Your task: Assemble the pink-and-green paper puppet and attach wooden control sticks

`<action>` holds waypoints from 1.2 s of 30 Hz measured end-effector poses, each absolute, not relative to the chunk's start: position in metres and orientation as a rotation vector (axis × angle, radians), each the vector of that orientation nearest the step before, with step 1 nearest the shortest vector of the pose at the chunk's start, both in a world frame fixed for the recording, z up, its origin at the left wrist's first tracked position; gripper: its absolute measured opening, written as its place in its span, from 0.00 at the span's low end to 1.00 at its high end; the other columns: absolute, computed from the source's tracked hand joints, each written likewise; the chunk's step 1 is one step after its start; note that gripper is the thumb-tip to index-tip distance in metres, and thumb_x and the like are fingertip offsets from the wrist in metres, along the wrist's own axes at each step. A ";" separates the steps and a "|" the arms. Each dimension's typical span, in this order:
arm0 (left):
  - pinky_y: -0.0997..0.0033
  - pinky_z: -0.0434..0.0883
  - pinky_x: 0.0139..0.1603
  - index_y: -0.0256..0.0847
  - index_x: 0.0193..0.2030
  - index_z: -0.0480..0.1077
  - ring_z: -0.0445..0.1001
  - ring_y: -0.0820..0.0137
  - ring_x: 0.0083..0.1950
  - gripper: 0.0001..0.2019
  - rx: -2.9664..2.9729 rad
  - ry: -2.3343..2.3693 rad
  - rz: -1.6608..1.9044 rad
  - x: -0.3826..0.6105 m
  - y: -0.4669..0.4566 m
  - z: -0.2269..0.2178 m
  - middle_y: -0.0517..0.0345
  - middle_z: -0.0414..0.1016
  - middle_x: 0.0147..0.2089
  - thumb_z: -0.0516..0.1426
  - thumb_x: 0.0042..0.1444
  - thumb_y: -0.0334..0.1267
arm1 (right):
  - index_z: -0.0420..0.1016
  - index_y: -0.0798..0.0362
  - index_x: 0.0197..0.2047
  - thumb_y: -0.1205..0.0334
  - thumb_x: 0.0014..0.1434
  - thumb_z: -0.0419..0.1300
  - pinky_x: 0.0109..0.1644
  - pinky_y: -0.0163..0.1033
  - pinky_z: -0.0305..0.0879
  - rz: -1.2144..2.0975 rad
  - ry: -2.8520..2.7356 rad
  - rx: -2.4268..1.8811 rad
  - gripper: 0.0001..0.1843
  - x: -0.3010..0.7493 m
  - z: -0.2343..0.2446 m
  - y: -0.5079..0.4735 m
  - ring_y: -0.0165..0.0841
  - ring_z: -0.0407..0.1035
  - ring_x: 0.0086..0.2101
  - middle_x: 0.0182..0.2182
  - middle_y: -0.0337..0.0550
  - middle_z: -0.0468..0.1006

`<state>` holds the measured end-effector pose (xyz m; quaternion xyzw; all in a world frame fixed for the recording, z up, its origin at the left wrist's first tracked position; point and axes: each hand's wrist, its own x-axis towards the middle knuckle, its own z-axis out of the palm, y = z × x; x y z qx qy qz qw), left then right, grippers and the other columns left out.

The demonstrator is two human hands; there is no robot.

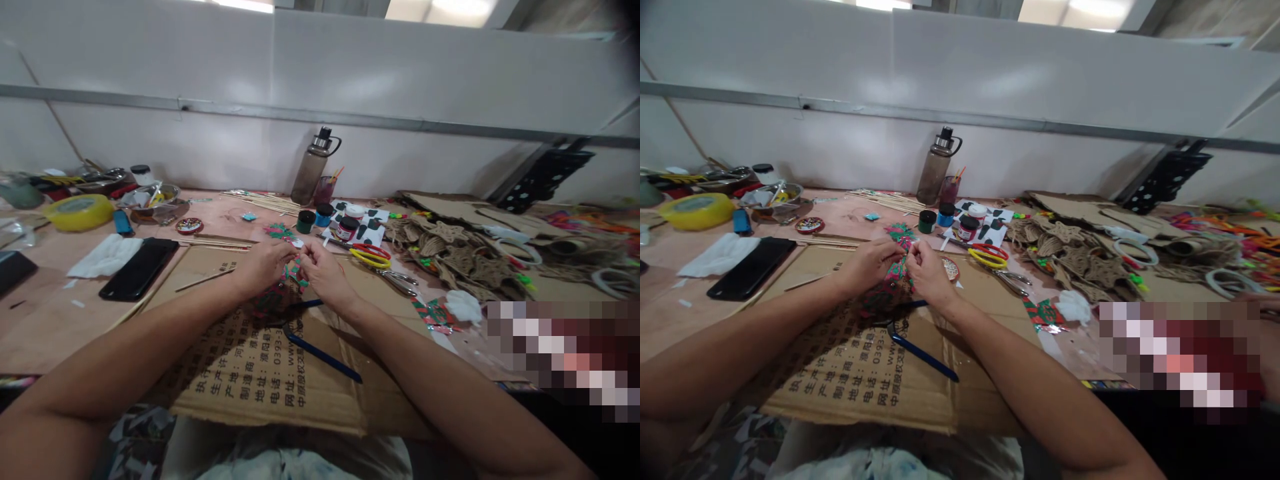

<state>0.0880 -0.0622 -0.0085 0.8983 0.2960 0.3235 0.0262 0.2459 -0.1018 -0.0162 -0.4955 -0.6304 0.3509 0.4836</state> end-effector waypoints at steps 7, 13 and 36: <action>0.70 0.67 0.39 0.36 0.37 0.74 0.73 0.67 0.37 0.08 2.803 0.934 0.977 0.087 -0.063 -0.007 0.51 0.76 0.34 0.53 0.62 0.30 | 0.56 0.49 0.30 0.57 0.54 0.52 0.25 0.33 0.54 1.030 -1.403 -1.154 0.08 0.241 -0.012 -0.103 0.26 0.57 0.22 0.21 0.30 0.58; 0.70 0.68 0.40 0.34 0.41 0.74 0.75 0.67 0.38 0.09 2.738 0.900 0.967 0.092 -0.059 -0.008 0.50 0.79 0.38 0.53 0.63 0.32 | 0.58 0.49 0.30 0.56 0.54 0.52 0.28 0.35 0.55 0.806 -1.562 -1.187 0.08 0.249 -0.012 -0.097 0.27 0.56 0.25 0.25 0.32 0.59; 0.71 0.67 0.39 0.36 0.37 0.74 0.74 0.68 0.38 0.07 2.807 0.877 0.991 0.089 -0.058 -0.010 0.52 0.78 0.35 0.54 0.61 0.29 | 0.58 0.49 0.31 0.55 0.52 0.53 0.26 0.34 0.56 0.989 -1.464 -1.166 0.09 0.244 -0.009 -0.102 0.26 0.57 0.22 0.21 0.29 0.59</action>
